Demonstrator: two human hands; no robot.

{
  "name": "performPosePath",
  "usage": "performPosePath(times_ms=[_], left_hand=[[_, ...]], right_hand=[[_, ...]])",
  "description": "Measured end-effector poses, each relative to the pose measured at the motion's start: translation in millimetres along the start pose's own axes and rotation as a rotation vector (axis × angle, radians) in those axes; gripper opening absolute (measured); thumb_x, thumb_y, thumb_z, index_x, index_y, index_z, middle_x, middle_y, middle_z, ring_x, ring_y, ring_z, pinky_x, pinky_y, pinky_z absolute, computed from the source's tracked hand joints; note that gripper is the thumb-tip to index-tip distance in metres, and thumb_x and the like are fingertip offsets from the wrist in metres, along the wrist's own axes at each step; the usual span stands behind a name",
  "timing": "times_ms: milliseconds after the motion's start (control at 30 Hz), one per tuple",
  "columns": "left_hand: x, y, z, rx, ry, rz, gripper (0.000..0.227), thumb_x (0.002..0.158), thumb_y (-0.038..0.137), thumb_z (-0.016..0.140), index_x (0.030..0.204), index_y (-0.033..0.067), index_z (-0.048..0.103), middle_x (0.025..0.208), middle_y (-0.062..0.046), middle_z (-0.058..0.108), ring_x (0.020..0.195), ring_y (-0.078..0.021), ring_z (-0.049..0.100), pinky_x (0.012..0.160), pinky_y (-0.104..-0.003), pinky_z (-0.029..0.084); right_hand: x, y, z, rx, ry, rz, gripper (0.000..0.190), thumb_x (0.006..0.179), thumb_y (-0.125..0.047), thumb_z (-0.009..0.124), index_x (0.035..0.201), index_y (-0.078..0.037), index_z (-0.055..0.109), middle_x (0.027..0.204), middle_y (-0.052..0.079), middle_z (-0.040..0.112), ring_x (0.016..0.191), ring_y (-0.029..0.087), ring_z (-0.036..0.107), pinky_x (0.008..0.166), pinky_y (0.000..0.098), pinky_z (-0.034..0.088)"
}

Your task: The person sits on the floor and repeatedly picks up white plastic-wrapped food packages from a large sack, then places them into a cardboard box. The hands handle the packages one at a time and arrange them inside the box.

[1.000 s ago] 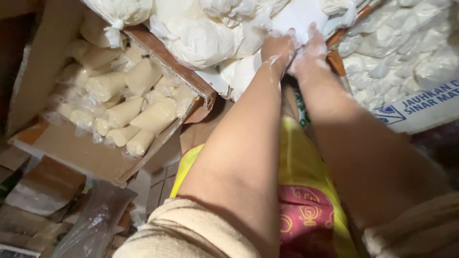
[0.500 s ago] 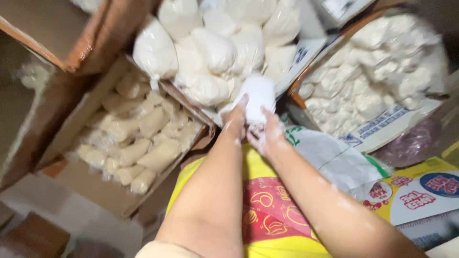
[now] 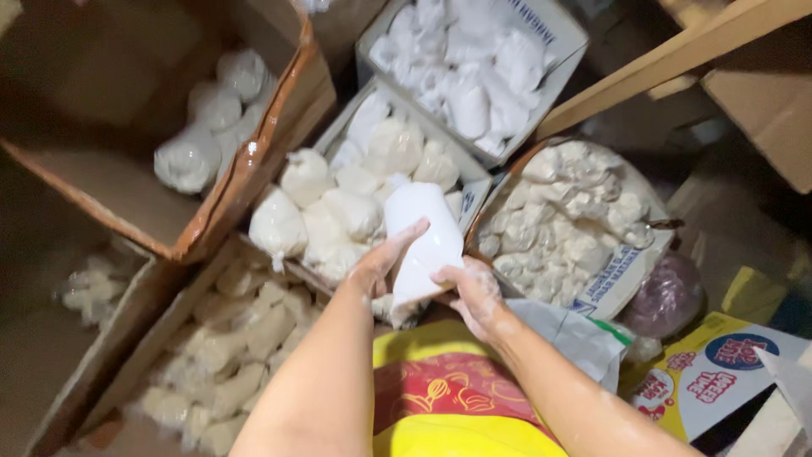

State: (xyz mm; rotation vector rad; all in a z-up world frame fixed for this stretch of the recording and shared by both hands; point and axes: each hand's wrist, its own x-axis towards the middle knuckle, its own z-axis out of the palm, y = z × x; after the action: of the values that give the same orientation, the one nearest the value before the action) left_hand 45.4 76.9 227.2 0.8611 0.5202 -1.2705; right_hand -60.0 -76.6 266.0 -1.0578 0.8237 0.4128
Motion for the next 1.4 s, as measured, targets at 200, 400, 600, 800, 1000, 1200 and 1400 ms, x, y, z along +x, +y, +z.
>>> performPosePath(times_ms=[200,400,600,800,1000,1200,1400], left_hand=[[-22,11,12,0.104,0.088,0.06,0.062,0.076,0.033,0.081,0.127,0.0032,0.065,0.11,-0.015,0.077,0.094,-0.0288,0.075,0.083,-0.044,0.061],[-42,54,21,0.234,0.053,-0.005,0.067,0.067,0.022,0.086,0.127,0.0014,0.065,0.111,-0.016,0.076,0.102,-0.0327,0.073,0.089,-0.051,0.059],[-47,69,31,0.502,-0.183,-0.11,0.069,0.065,0.01,0.087,0.13,0.0045,0.065,0.12,-0.012,0.075,0.108,-0.0263,0.072,0.096,-0.043,0.058],[-38,60,24,0.716,-0.232,-0.359,0.063,0.064,0.006,0.087,0.124,0.0011,0.068,0.115,-0.014,0.077,0.1,-0.0261,0.075,0.093,-0.043,0.059],[-12,56,11,0.912,-0.205,-0.457,0.053,0.065,0.005,0.084,0.117,0.0022,0.072,0.106,-0.014,0.078,0.093,-0.0248,0.075,0.086,-0.041,0.059],[27,36,-14,1.104,-0.003,-0.158,0.051,0.066,0.007,0.078,0.117,0.0057,0.073,0.1,-0.011,0.077,0.089,-0.0217,0.071,0.078,-0.036,0.057],[28,32,-16,0.866,0.435,0.287,0.052,0.071,0.015,0.079,0.122,0.0122,0.071,0.096,-0.01,0.073,0.085,-0.0213,0.065,0.071,-0.036,0.052]], right_hand=[[-27,-28,0,-0.333,0.02,0.117,0.048,0.077,-0.033,0.075,0.119,-0.011,0.066,0.113,0.008,0.071,0.106,0.023,0.066,0.092,0.051,0.055],[-22,-69,-1,-0.324,0.188,-0.031,0.074,0.077,-0.046,0.074,0.136,-0.016,0.042,0.133,0.012,0.059,0.117,0.028,0.061,0.094,0.0569,0.055],[-26,-127,1,-0.306,0.025,-0.017,0.075,0.077,-0.047,0.074,0.141,-0.022,0.043,0.14,0.009,0.057,0.13,0.026,0.055,0.091,0.0588,0.054],[-47,-138,-8,-0.343,-0.187,0.175,0.071,0.073,-0.042,0.077,0.136,-0.019,0.053,0.132,0.008,0.064,0.119,0.029,0.064,0.083,0.0603,0.06],[-36,-119,-16,-0.49,-0.151,0.188,0.053,0.075,-0.033,0.079,0.122,-0.011,0.069,0.102,0.012,0.076,0.084,0.028,0.074,0.064,0.0491,0.062],[-5,-58,-40,-0.543,0.01,0.01,0.047,0.075,-0.023,0.077,0.119,-0.006,0.075,0.102,0.014,0.077,0.076,0.025,0.071,0.053,0.042,0.055],[47,18,-91,-0.099,0.156,0.065,0.059,0.084,-0.031,0.07,0.136,-0.009,0.055,0.131,0.016,0.065,0.101,0.03,0.072,0.072,0.0534,0.064]])
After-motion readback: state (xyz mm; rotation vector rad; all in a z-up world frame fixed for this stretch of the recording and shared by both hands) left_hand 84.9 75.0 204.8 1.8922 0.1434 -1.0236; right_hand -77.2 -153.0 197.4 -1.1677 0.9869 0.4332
